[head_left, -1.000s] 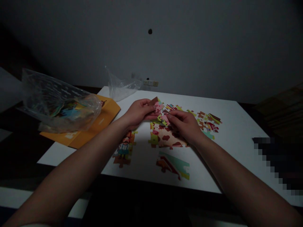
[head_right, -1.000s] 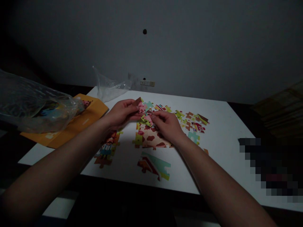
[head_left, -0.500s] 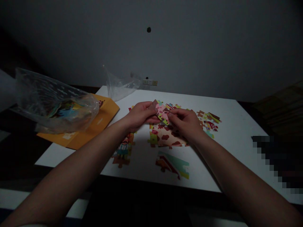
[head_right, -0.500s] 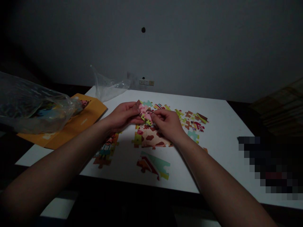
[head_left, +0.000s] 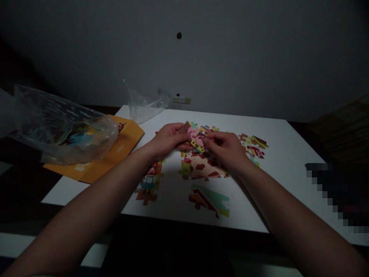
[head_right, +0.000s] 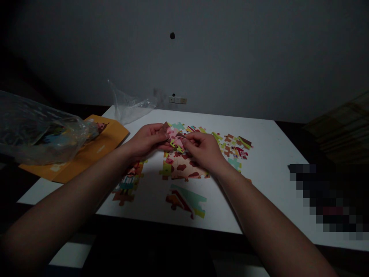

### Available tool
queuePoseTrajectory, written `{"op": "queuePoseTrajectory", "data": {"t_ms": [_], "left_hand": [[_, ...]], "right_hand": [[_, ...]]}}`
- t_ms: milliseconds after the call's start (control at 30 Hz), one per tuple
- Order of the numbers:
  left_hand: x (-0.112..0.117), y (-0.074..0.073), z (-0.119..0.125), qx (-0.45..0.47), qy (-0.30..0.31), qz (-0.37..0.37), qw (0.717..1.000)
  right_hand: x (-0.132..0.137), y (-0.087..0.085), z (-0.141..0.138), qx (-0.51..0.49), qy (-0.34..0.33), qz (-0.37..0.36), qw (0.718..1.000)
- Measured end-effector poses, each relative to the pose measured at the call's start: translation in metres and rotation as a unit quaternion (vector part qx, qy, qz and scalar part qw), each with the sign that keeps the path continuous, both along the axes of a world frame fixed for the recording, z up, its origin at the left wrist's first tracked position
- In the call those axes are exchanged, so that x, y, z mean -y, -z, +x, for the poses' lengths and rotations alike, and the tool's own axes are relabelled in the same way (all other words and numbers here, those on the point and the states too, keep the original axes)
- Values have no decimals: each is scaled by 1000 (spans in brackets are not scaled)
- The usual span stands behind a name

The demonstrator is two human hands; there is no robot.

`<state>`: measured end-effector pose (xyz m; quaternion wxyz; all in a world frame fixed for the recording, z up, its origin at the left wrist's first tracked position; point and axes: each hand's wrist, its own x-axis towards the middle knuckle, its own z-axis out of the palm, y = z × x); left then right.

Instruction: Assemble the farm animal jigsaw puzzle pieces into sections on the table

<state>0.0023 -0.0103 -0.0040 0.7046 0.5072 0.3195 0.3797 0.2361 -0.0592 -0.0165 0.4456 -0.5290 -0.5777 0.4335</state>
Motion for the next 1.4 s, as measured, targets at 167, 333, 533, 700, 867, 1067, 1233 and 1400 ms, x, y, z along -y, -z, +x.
{"op": "queuePoseTrajectory", "data": {"t_ms": [167, 333, 533, 700, 867, 1067, 1233, 1400], "left_hand": [[-1, -1, 0, -18, -8, 0, 1000], [0, -3, 3, -15, -27, -10, 999], [3, -1, 7, 16, -58, 0, 998], [6, -3, 9, 47, -81, 16, 995], [6, -3, 11, 40, -83, -1, 996], [8, 0, 13, 26, -67, -15, 997], [10, 2, 15, 34, -55, -26, 998], [11, 0, 13, 39, -68, -41, 996]], "right_hand": [[-3, 1, -1, -58, 16, -60, 996], [-4, -3, 2, -180, -56, -84, 978], [-1, -11, -4, -276, -59, -35, 959], [-5, -6, -9, -280, 25, -21, 959], [-8, -7, -10, -243, 58, -42, 967], [-9, -6, -10, -266, 69, -18, 961], [-8, -2, -13, -245, 64, -22, 967], [-7, -1, -13, -201, 79, -22, 976]]}}
